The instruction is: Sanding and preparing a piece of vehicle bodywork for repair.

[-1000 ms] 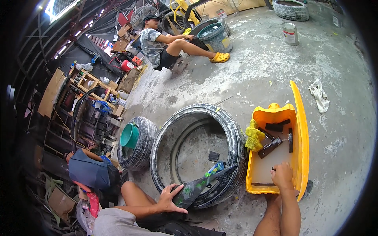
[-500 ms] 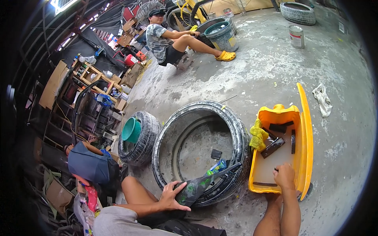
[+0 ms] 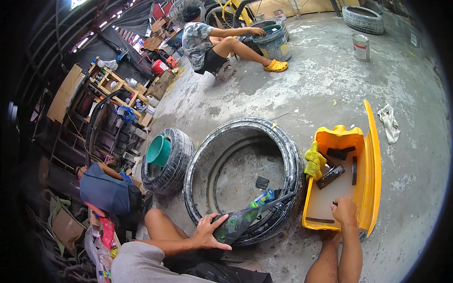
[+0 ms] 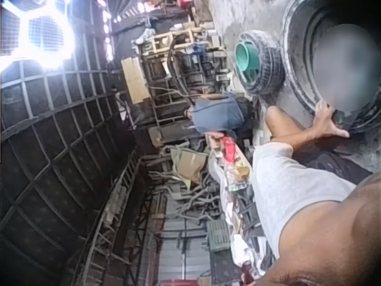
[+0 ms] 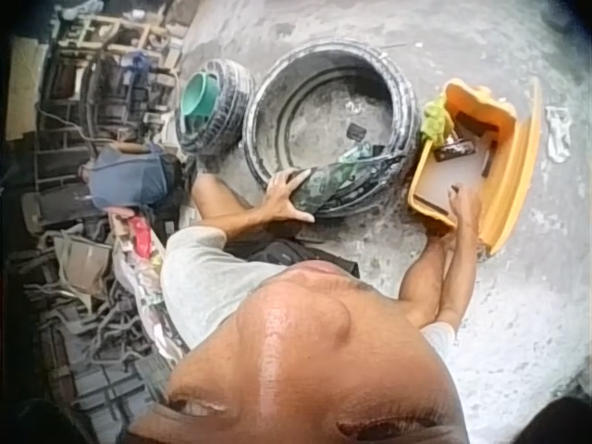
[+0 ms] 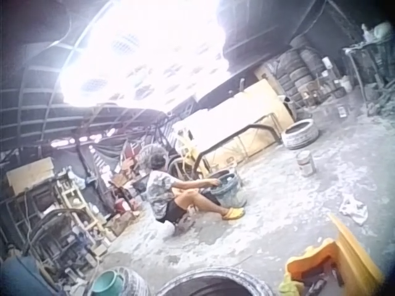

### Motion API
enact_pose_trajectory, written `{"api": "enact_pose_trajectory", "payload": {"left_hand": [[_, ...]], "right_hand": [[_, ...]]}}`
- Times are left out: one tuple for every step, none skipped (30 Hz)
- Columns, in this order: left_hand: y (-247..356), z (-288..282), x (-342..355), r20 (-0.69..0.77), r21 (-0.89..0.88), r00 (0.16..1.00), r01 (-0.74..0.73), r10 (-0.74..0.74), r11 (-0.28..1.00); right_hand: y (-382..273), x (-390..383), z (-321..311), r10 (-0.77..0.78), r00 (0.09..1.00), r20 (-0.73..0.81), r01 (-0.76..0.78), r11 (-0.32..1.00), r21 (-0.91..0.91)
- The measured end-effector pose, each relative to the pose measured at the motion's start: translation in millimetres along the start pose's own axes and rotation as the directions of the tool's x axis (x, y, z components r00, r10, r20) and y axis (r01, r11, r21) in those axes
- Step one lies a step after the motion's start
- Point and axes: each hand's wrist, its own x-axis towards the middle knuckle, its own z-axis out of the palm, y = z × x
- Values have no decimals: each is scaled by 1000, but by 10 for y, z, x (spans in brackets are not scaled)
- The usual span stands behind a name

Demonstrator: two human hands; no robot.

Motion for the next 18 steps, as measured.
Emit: {"api": "enact_pose_trajectory", "payload": {"left_hand": [[-1,-3,0,11,2,1000,6,-6,1000],[-10,14,1,12,1,1000,7,-7,1000],[-25,27,6,-1,-12,1000,2,-2,1000],[-36,32,4,-13,-25,1000,-2,2,1000],[-41,30,-9,-14,-24,1000,0,0,1000],[-36,32,0,-12,-29,1000,-6,6,1000],[-32,32,9,-11,-33,1000,-12,12,999],[-32,36,13,-12,-34,1000,-15,15,999],[-37,41,5,-15,-36,1000,-16,16,999],[-39,44,1,-17,-37,1000,-17,17,999],[-39,45,0,-18,-37,1000,-19,18,999],[-32,44,-5,-19,-31,1000,-18,18,999],[-26,44,-8,-19,-25,1000,-18,17,1000],[-23,42,-9,-19,-25,1000,-18,18,1000],[-22,38,-8,-20,-20,1000,-19,19,1000],[-19,36,-8,-21,-14,1000,-19,19,1000],[-12,36,-10,-20,-15,1000,-20,20,1000],[-6,33,-13,-25,-12,1000,-18,17,1000]], "right_hand": [[2,1,4,11,1000,2,-11,1000,4],[-1,2,6,22,1000,3,-22,1000,8],[-19,10,-10,20,1000,4,-20,1000,9],[-38,21,-43,41,998,47,-42,999,22],[-56,30,-58,61,994,90,-65,997,34],[-37,28,-46,63,994,88,-66,997,32],[-1,22,-21,46,997,67,-47,999,18],[22,22,-9,28,999,47,-29,1000,4],[15,27,-9,29,999,45,-29,1000,4],[9,30,-11,35,998,59,-35,999,6],[3,34,-14,42,996,73,-42,999,7],[-1,36,-16,42,996,72,-43,999,7],[-4,39,-19,54,995,86,-56,998,17],[-6,40,-22,66,993,100,-69,997,27],[-7,38,-25,67,993,100,-70,997,26],[-5,31,-28,61,993,99,-64,998,26],[-5,27,-30,56,994,97,-59,998,25],[-9,25,-33,58,994,98,-61,998,26]]}}
